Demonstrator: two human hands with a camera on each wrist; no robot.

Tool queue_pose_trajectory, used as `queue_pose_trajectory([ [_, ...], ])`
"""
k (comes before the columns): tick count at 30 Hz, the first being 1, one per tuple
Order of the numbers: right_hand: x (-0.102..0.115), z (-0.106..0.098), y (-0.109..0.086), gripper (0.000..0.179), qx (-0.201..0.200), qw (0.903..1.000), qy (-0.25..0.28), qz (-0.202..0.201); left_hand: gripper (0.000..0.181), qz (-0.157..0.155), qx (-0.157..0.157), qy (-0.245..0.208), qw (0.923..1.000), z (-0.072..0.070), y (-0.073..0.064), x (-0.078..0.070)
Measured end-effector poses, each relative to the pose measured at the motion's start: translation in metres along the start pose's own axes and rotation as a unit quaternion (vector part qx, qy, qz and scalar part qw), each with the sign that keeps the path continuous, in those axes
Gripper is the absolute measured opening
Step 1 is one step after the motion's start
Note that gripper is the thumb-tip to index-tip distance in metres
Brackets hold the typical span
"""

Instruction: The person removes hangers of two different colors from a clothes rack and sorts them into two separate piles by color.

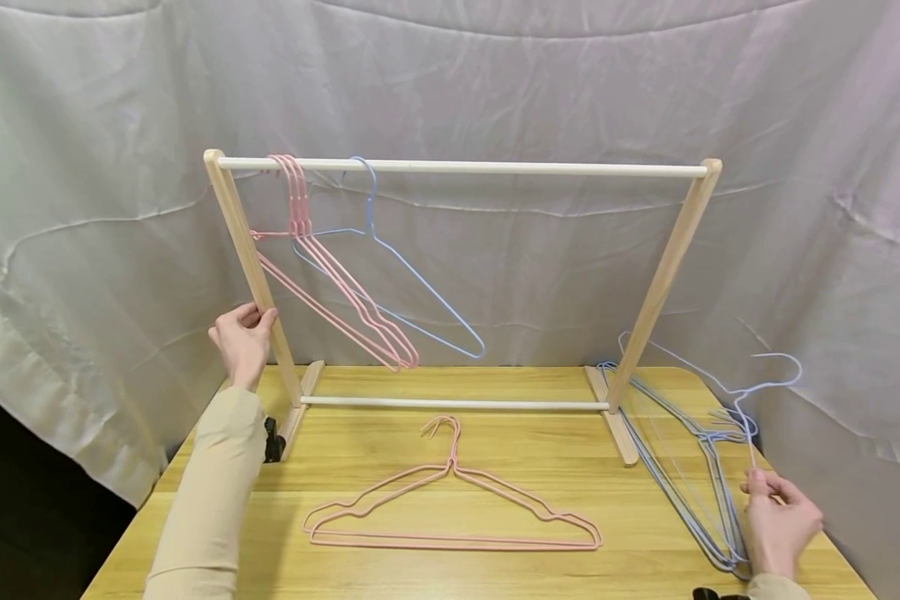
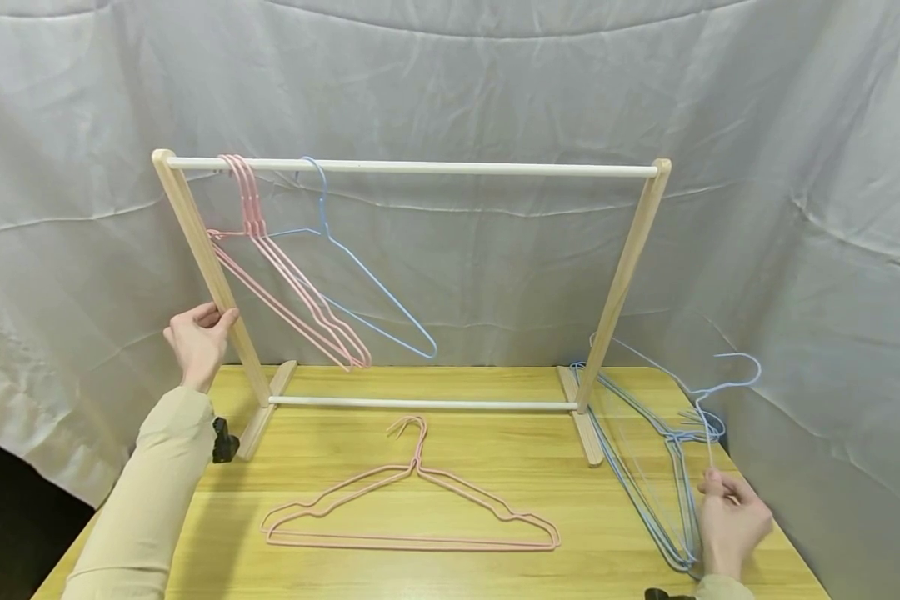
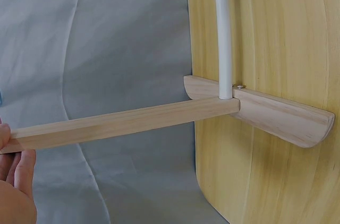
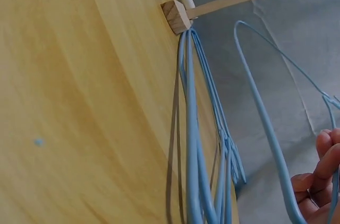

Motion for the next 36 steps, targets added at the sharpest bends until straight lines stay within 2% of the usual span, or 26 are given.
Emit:
queue_pose_trajectory([
  [3,-0.002,0.002,0.002,0.046,0.006,0.997,-0.077,-0.006,0.036,0.001,0.0,0.0,1.0,0.0,0.0,0.0],
  [5,-0.004,0.003,0.003,0.048,0.015,0.9943,-0.105,-0.003,0.036,0.002,0.001,0.0,1.0,0.0,0.0,0.0],
  [11,-0.008,0.004,0.006,0.049,0.028,0.9874,-0.154,0.027,0.035,0.007,0.002,0.005,1.0,0.001,0.0,0.0],
  [15,-0.01,0.005,0.01,0.03,0.03,0.9819,-0.179,0.053,0.036,0.006,0.0,0.002,1.0,0.001,0.0,0.0],
  [18,-0.009,0.005,0.013,0.015,0.028,0.9753,-0.211,0.058,0.035,0.003,-0.001,0.0,1.0,0.001,0.0,0.0],
  [22,-0.008,0.004,0.015,0.03,0.031,0.9634,-0.262,0.047,0.035,0.001,-0.001,-0.001,1.0,0.0,0.0,0.0],
  [25,-0.008,0.003,0.017,0.034,0.035,0.9542,-0.295,0.037,0.035,-0.001,-0.001,-0.002,1.0,0.0,0.0,0.0],
  [33,-0.009,0.003,0.022,0.028,0.055,0.9292,-0.364,-0.034,0.036,-0.002,-0.001,0.001,1.0,-0.001,0.0,-0.001],
  [36,-0.01,0.004,0.024,0.026,0.068,0.9223,-0.377,-0.049,0.036,-0.003,0.001,0.002,1.0,-0.001,-0.001,-0.001],
])
Point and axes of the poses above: each hand's wrist, its own y-axis towards the middle knuckle, its own z-axis out of the palm, x = y × z, the point moved 3 cm from there along y, towards the middle knuckle, and after that the axes turned 10 degrees about z, right-handed, at the moved point
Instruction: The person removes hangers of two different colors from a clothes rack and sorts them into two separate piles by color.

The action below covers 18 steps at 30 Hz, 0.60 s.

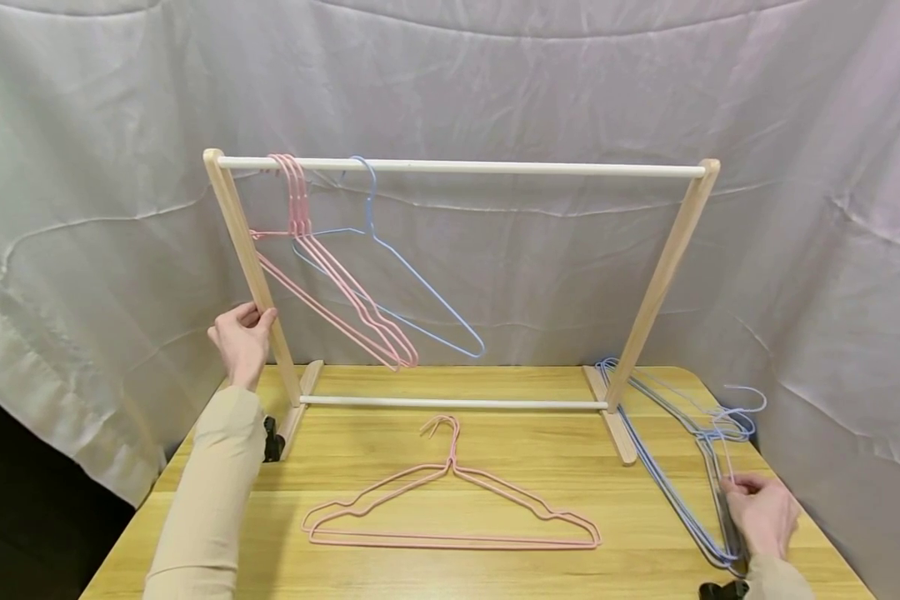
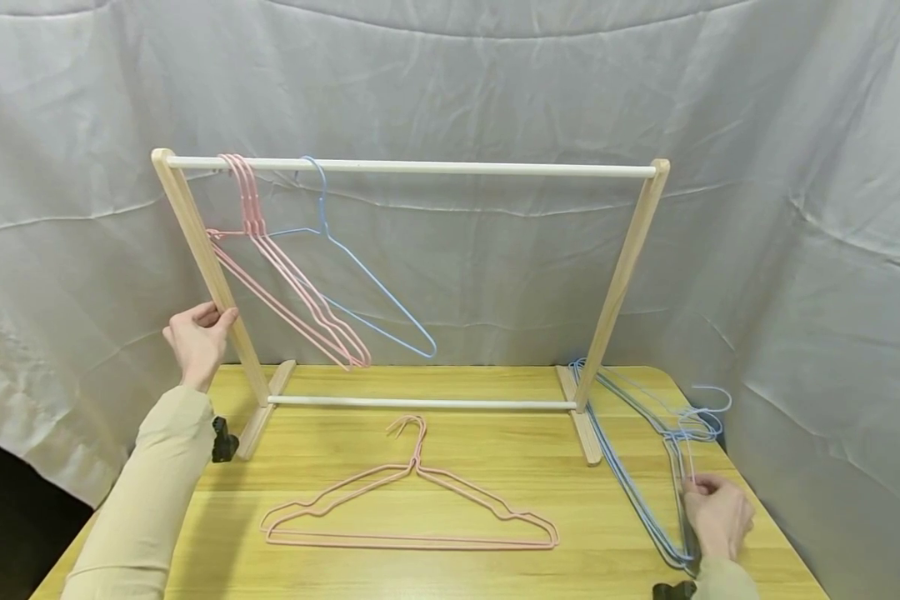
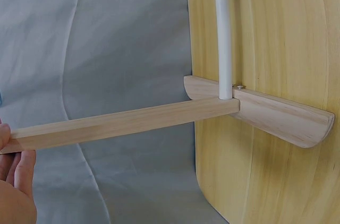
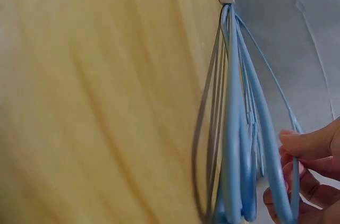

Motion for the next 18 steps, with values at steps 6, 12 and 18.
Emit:
queue_pose_trajectory([
  [6,0.002,0.002,0.001,0.032,0.01,0.9999,-0.008,-0.007,0.036,0.006,0.0,0.004,1.0,0.001,0.0,0.0],
  [12,0.053,-0.008,-0.012,0.036,-0.004,0.9975,0.026,-0.066,0.036,0.001,-0.003,-0.002,1.0,0.0,0.0,0.0],
  [18,0.167,-0.013,-0.054,0.026,-0.003,0.9539,0.127,-0.272,0.034,0.001,-0.007,0.0,1.0,0.0,0.0,-0.001],
])
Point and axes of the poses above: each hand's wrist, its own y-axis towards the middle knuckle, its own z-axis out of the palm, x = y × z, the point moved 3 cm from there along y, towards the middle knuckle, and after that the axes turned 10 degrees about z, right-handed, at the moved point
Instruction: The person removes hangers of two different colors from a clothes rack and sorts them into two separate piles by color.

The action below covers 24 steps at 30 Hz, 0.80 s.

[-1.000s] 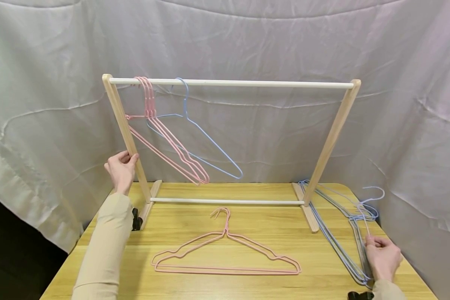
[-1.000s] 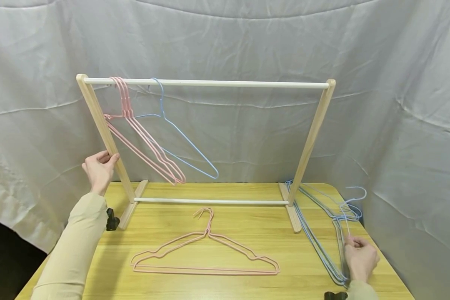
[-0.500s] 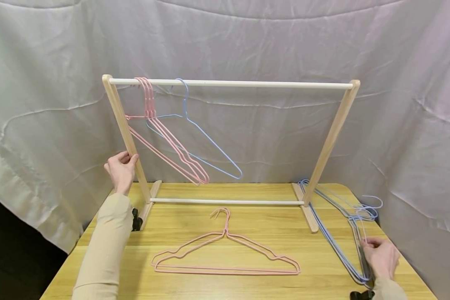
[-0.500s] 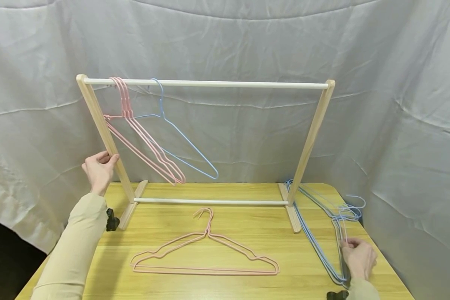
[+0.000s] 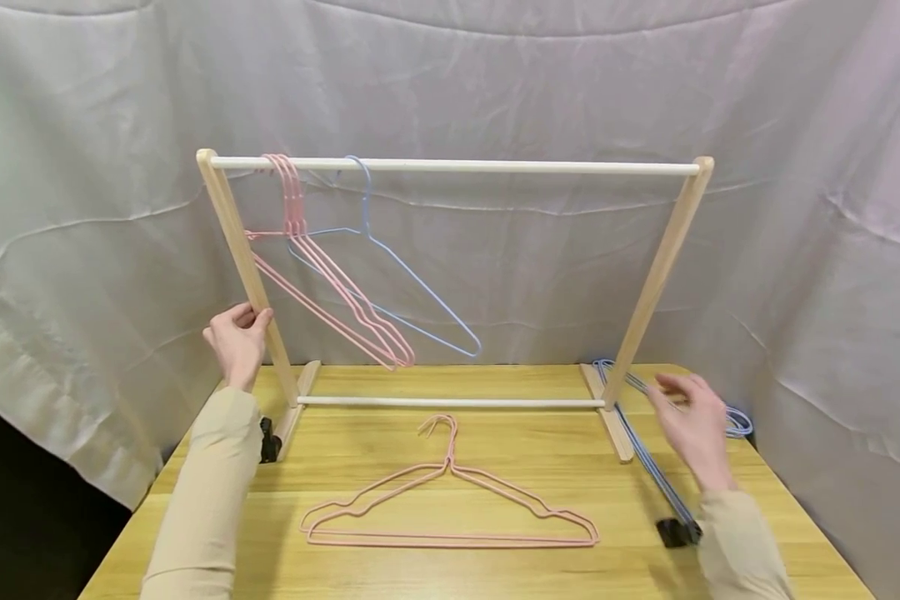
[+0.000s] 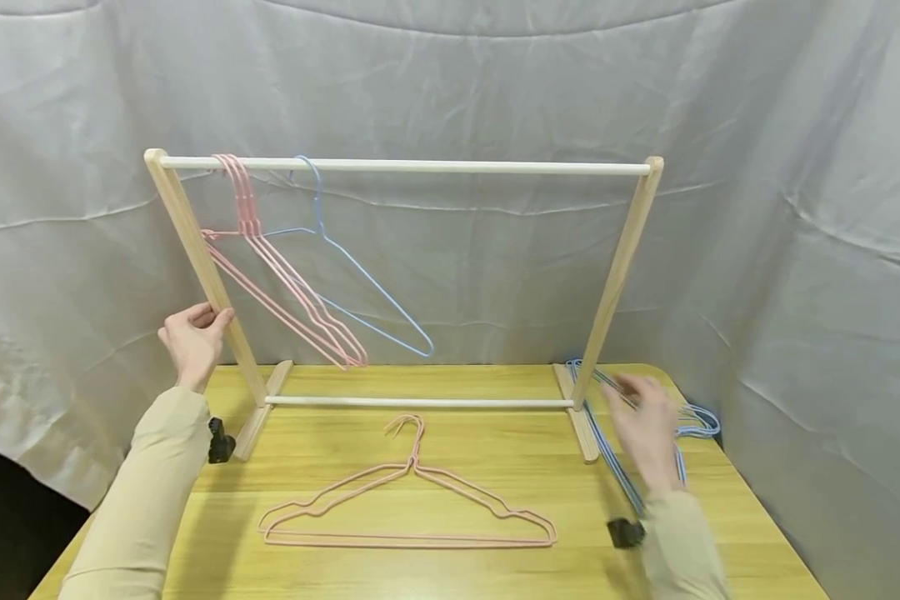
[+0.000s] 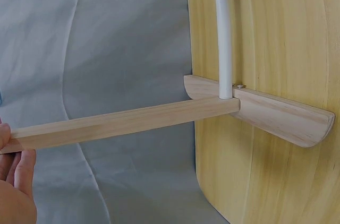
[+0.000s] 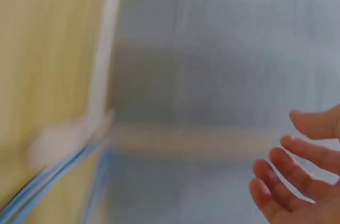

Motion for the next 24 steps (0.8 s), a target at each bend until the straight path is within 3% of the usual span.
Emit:
queue_pose_trajectory([
  [4,0.086,0.036,0.008,0.026,0.063,0.9884,0.05,-0.129,0.034,0.011,0.001,0.004,0.9999,-0.001,-0.001,-0.001],
  [8,0.157,0.072,0.011,0.036,0.138,0.9725,0.063,-0.176,0.034,0.018,0.005,0.007,0.9998,0.0,-0.002,-0.002],
  [11,0.194,0.098,0.013,0.044,0.178,0.9632,0.052,-0.194,0.033,0.023,0.005,0.012,0.9997,0.0,-0.003,-0.001],
  [17,0.233,0.131,0.015,0.041,0.201,0.9568,0.053,-0.204,0.032,0.031,0.004,0.016,0.9994,0.001,-0.003,0.0],
  [24,0.249,0.142,0.021,0.019,0.212,0.9589,0.131,-0.135,0.032,0.031,-0.001,0.019,0.9993,0.0,-0.002,-0.001],
])
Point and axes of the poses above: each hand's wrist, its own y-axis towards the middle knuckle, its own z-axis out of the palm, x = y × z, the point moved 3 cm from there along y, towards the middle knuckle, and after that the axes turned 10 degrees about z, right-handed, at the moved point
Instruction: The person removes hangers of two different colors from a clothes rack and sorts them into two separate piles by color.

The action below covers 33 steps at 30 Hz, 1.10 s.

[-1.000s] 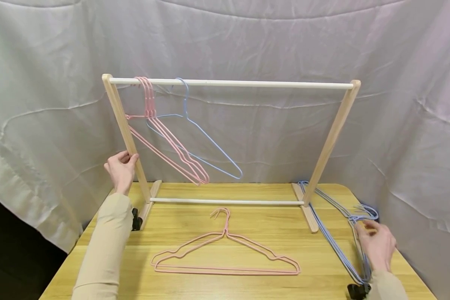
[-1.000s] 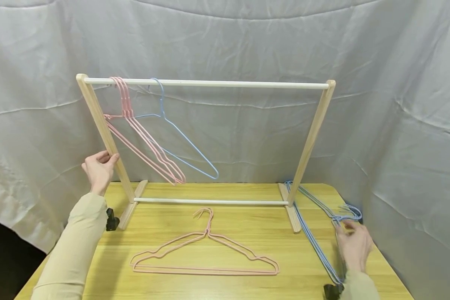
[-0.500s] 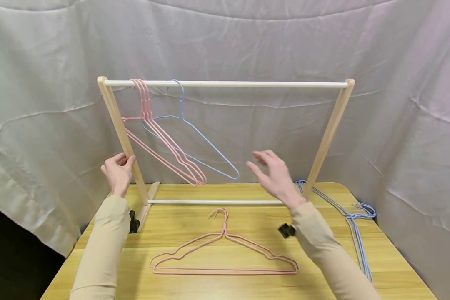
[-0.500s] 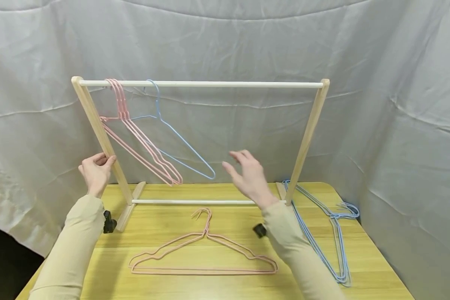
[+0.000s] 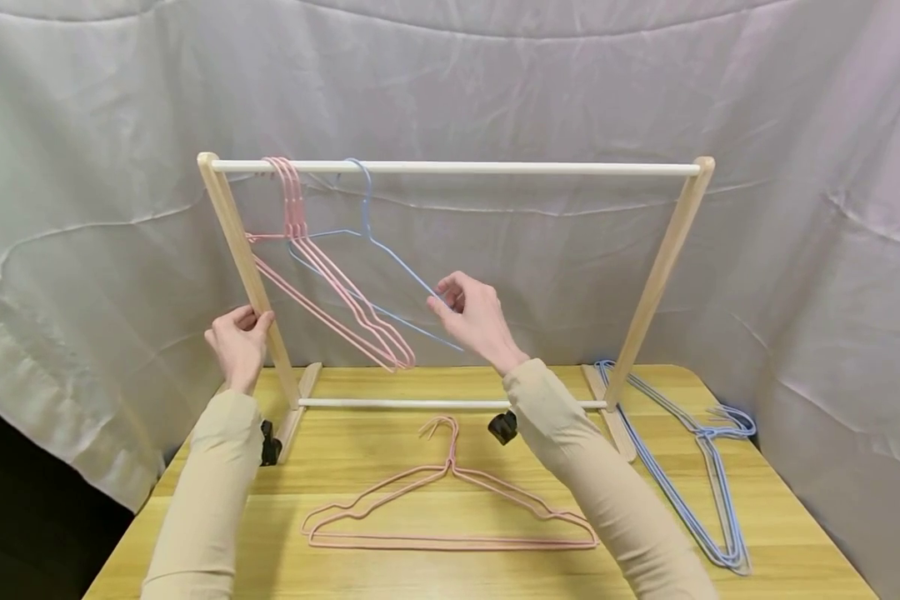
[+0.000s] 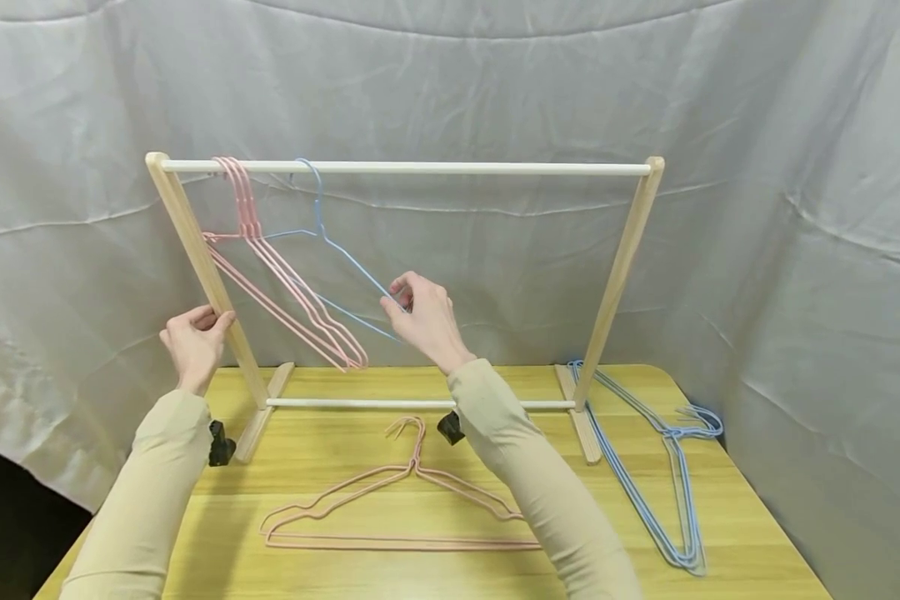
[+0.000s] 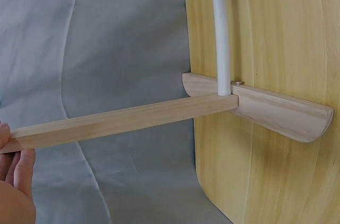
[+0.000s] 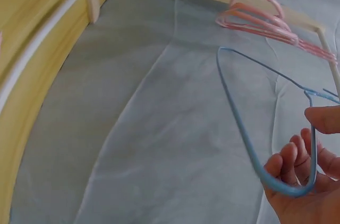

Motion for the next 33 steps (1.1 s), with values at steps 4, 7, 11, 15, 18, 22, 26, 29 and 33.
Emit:
queue_pose_trajectory([
  [4,-0.001,0.001,0.004,0.012,0.005,0.9987,0.041,0.029,0.031,0.002,0.0,0.001,1.0,-0.001,0.0,0.0],
  [7,-0.002,0.001,0.004,0.011,-0.001,0.9976,0.059,0.036,0.032,0.0,0.001,0.001,1.0,-0.001,0.0,0.0],
  [11,-0.001,-0.001,0.003,0.01,-0.02,0.9965,0.074,0.032,0.032,-0.006,0.001,0.0,1.0,0.0,0.001,0.001],
  [15,0.002,-0.005,0.001,0.008,-0.051,0.995,0.081,0.027,0.032,-0.006,0.002,0.001,1.0,0.0,0.001,0.002],
  [18,0.004,-0.01,-0.002,0.008,-0.072,0.9934,0.088,0.021,0.033,-0.005,0.003,-0.001,1.0,0.0,0.001,0.002],
  [22,0.004,-0.018,-0.009,0.007,-0.092,0.9917,0.089,0.009,0.033,-0.003,0.001,-0.005,1.0,0.0,0.001,0.002],
  [26,0.0,-0.026,-0.015,0.006,-0.118,0.9894,0.084,-0.002,0.032,-0.001,-0.002,-0.006,1.0,0.0,0.001,0.002],
  [29,-0.003,-0.032,-0.021,0.006,-0.143,0.9861,0.082,-0.022,0.032,-0.002,0.0,-0.005,1.0,0.0,0.001,0.002],
  [33,-0.008,-0.038,-0.03,0.005,-0.167,0.9818,0.081,-0.042,0.033,-0.003,0.002,-0.007,1.0,0.0,0.001,0.001],
])
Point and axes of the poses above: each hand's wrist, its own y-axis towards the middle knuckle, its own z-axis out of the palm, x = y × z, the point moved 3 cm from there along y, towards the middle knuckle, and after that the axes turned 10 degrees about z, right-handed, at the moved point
